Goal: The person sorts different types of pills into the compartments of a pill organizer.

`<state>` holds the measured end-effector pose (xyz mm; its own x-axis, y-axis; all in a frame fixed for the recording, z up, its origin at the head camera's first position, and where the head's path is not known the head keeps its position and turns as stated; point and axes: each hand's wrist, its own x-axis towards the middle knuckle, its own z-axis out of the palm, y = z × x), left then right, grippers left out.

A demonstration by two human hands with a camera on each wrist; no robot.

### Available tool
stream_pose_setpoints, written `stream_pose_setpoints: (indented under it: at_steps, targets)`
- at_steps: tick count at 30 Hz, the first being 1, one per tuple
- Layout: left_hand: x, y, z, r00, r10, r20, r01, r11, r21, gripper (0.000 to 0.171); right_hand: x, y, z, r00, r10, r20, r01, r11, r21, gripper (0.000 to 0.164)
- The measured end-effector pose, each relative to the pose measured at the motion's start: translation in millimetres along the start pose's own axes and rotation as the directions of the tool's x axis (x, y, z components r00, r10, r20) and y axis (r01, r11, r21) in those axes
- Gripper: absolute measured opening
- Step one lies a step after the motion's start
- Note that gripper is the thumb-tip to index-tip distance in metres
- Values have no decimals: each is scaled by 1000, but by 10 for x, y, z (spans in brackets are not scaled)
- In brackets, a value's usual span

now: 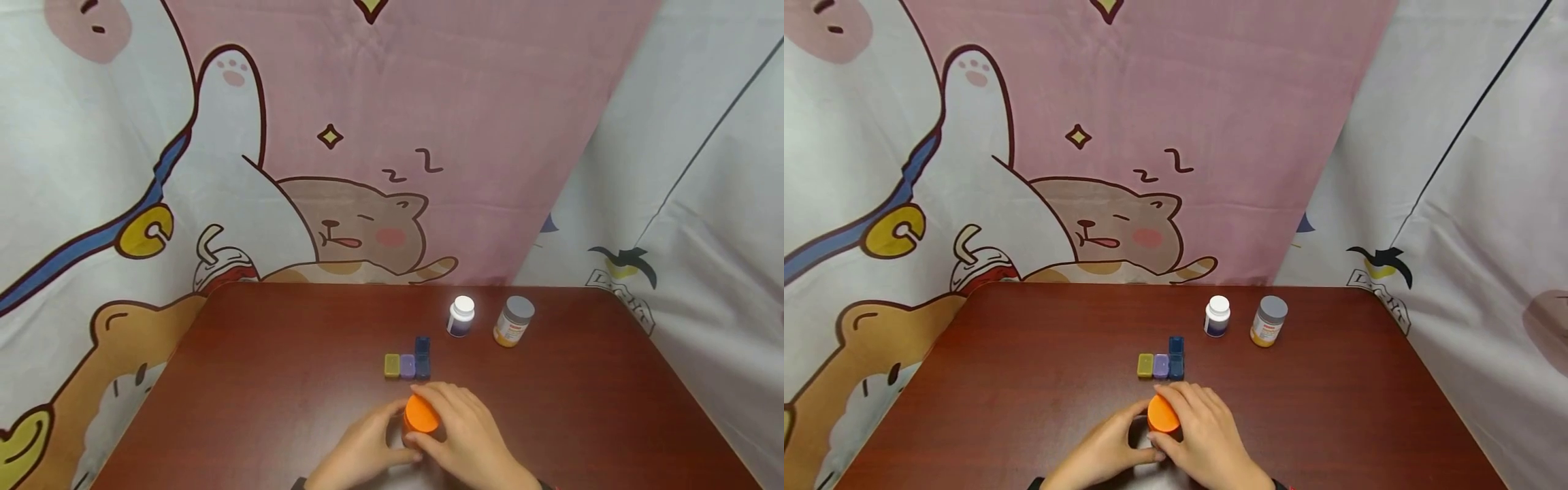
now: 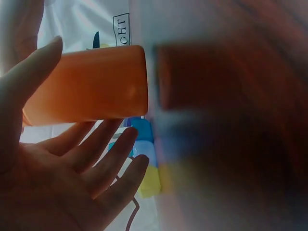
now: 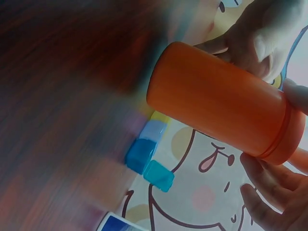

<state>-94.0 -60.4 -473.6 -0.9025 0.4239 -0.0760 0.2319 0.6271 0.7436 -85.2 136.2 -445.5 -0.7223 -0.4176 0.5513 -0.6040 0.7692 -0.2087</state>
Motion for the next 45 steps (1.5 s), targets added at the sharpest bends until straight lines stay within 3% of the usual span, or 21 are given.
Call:
stream_pose_setpoints:
  at_steps: [8,13,17,22,29,36,45]
  targets:
    - [15,41,53,995,53,-79,-54,998,-10,73,4,-44,50,999,28,34,-28,1000,11,67]
    - [2,48,70,994,37,-100,-40,999,-31,69,7,-76,87,999,14,33,-15,1000,6,68]
    - [-2,46,82,994,17,-110,-24,998,-61,70,-6,-69,100,998,50,30,-51,999,16,72]
    - [3,47,89,993,10,-120,-20,996,-88,70,-11,-37,101,997,82,-2,-81,992,101,69]
    - [-1,23,76,991,27,-130,-36,997,-69,69,-2,-24,121,996,82,-17,-76,974,213,62]
    - [-1,-4,64,988,61,-141,-65,998,-23,66,4,-7,148,998,44,-50,-30,969,245,62]
    - [-4,14,52,989,57,-138,-56,998,8,64,15,48,166,998,8,-68,13,954,300,60]
